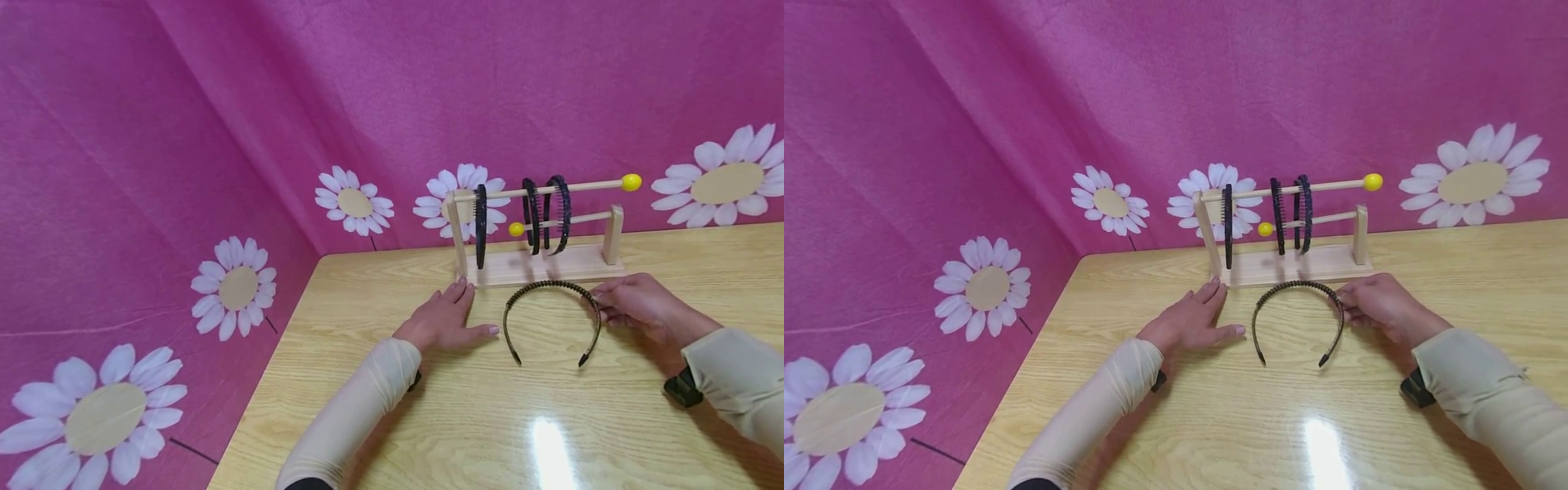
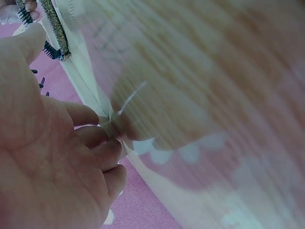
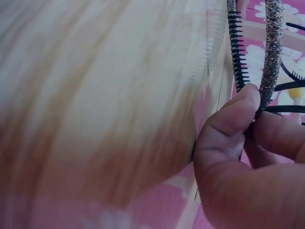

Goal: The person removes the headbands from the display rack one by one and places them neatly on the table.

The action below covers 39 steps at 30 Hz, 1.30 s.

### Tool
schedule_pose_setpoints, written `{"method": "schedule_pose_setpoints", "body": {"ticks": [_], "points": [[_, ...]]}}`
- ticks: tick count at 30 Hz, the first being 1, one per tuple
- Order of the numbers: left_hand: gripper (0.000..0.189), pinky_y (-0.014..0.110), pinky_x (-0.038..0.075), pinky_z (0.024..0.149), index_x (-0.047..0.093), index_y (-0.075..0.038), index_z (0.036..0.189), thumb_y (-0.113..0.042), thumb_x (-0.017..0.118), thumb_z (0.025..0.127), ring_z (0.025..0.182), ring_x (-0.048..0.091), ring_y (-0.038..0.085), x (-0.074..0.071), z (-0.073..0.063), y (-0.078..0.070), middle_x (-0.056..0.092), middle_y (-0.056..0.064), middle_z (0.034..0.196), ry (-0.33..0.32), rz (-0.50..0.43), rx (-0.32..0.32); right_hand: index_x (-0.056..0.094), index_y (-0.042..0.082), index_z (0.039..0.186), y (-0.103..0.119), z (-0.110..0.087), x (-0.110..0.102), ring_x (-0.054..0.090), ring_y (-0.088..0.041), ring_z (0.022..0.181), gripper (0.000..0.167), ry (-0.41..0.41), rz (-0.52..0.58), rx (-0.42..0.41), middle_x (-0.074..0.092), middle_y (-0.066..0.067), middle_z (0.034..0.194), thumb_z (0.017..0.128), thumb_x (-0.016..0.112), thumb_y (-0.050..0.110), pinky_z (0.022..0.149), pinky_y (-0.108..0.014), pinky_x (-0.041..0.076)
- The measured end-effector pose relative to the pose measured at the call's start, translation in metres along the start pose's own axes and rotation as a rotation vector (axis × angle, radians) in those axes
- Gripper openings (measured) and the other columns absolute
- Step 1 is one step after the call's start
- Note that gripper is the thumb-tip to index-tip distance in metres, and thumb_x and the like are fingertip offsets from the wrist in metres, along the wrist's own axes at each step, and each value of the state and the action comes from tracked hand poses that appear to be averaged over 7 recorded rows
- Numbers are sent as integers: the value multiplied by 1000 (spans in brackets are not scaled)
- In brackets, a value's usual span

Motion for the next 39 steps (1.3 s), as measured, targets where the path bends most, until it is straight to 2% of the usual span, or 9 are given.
{"method": "schedule_pose_setpoints", "body": {"ticks": [6,12,18,23,30,39], "points": [[101,39,16,122,17,-12,162,-80,38,90,153,8,18,-1,0,1,9,5,168,0,10,-9,66,-12,110,2,2,3,61,-9,69,25,-21,-11,-12,65,2,78,102,47,2,64,-26,56],[103,38,16,122,18,-12,162,-81,39,89,153,9,18,-2,1,0,9,5,168,-1,15,-13,54,-26,122,7,4,3,61,-10,69,35,-50,-112,-18,67,0,80,102,46,2,64,-27,56],[102,39,16,122,18,-11,162,-81,40,90,153,9,18,-3,1,1,10,6,168,-1,13,-10,54,-25,124,11,4,1,63,-11,73,38,-69,-264,-51,71,-5,88,100,51,4,63,-30,56],[101,39,16,122,19,-11,162,-79,41,90,153,9,18,-3,0,1,11,6,168,-8,12,-5,56,-25,122,11,4,2,64,-14,75,37,-68,-313,-69,72,-12,95,100,51,5,65,-31,58],[101,37,16,122,19,-12,162,-80,40,90,153,9,18,-1,1,0,10,5,168,-3,8,-10,60,-23,118,8,4,2,63,-15,74,35,-76,-344,-58,70,-5,87,101,53,7,64,-31,58],[102,37,16,121,19,-12,162,-81,41,89,153,8,17,1,1,1,9,4,168,0,2,-16,63,-22,115,11,1,3,63,-15,73,33,-95,-380,-55,69,-4,82,100,56,7,63,-31,58]]}}
Point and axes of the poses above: each hand's wrist, its own z-axis towards the middle knuckle, its own x-axis out of the palm, y = z × x, the point moved 4 cm from there along z, towards the middle knuckle
